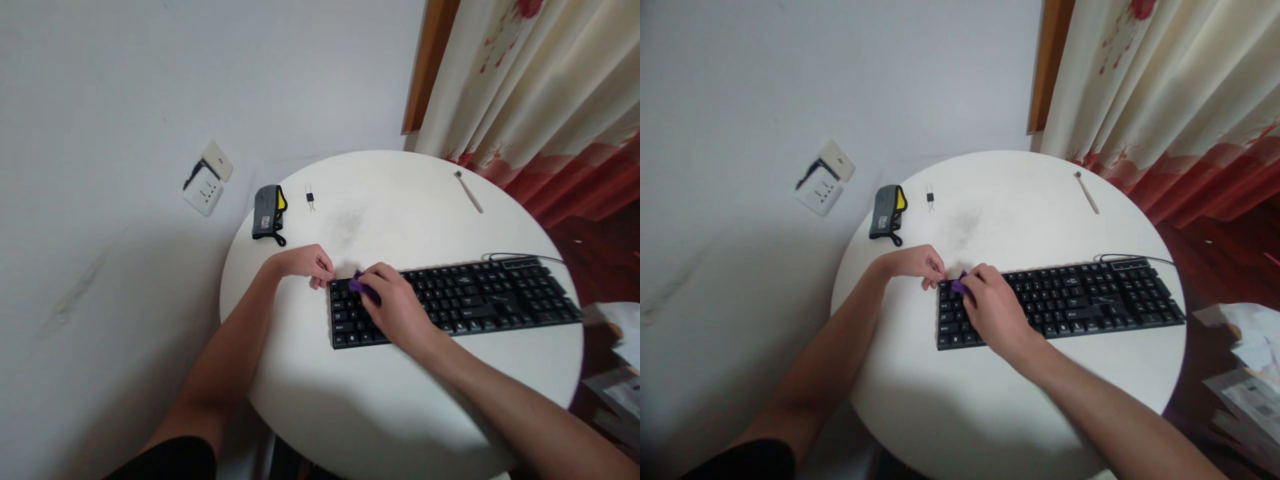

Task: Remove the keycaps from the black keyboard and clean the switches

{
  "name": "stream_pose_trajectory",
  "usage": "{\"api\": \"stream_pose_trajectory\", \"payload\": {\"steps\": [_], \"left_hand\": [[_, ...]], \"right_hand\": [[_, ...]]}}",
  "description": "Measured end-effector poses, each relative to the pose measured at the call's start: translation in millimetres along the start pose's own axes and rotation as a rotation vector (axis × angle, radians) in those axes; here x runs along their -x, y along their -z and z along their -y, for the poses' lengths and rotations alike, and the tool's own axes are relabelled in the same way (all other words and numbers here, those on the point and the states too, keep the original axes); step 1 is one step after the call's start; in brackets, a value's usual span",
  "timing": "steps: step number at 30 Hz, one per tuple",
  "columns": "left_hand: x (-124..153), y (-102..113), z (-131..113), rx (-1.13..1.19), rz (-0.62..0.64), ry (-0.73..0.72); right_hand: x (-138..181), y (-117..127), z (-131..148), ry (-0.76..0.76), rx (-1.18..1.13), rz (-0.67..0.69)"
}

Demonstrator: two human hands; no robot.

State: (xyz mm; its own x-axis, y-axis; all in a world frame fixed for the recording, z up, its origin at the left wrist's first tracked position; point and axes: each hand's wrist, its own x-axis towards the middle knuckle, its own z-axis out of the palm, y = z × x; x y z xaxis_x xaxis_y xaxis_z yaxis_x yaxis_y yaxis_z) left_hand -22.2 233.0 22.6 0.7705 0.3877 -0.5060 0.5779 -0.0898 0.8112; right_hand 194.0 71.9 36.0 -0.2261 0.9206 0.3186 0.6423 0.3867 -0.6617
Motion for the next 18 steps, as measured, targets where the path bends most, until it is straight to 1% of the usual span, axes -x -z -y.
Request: {"api": "stream_pose_trajectory", "payload": {"steps": [1, 2, 5, 8, 11, 13, 15, 18], "left_hand": [[0.1, 0.2, 0.4, -0.003, 0.000, -0.003], [0.1, 0.4, 0.9, -0.004, 0.000, -0.004], [-0.2, 0.9, 2.1, -0.007, -0.003, -0.008], [-0.6, 1.1, 2.9, -0.006, -0.004, -0.014], [-0.6, 1.2, 3.0, 0.010, 0.000, -0.017], [-0.5, 1.2, 2.4, 0.016, 0.001, -0.017], [-0.4, 1.0, 1.5, 0.014, 0.004, -0.015], [-0.4, 0.7, 0.3, 0.003, 0.005, -0.010]], "right_hand": [[-4.0, 2.7, -6.7, -0.039, 0.035, -0.033], [-6.4, 4.1, -11.4, -0.065, 0.067, -0.037], [-2.8, -0.7, -10.0, -0.070, 0.121, 0.053], [12.9, -13.5, 11.6, 0.011, 0.142, 0.195], [28.5, -22.3, 35.3, 0.159, 0.125, 0.351], [32.1, -23.2, 41.8, 0.215, 0.076, 0.388], [28.1, -20.6, 37.4, 0.191, 0.017, 0.328], [11.5, -13.3, 14.7, 0.078, -0.025, 0.118]]}}
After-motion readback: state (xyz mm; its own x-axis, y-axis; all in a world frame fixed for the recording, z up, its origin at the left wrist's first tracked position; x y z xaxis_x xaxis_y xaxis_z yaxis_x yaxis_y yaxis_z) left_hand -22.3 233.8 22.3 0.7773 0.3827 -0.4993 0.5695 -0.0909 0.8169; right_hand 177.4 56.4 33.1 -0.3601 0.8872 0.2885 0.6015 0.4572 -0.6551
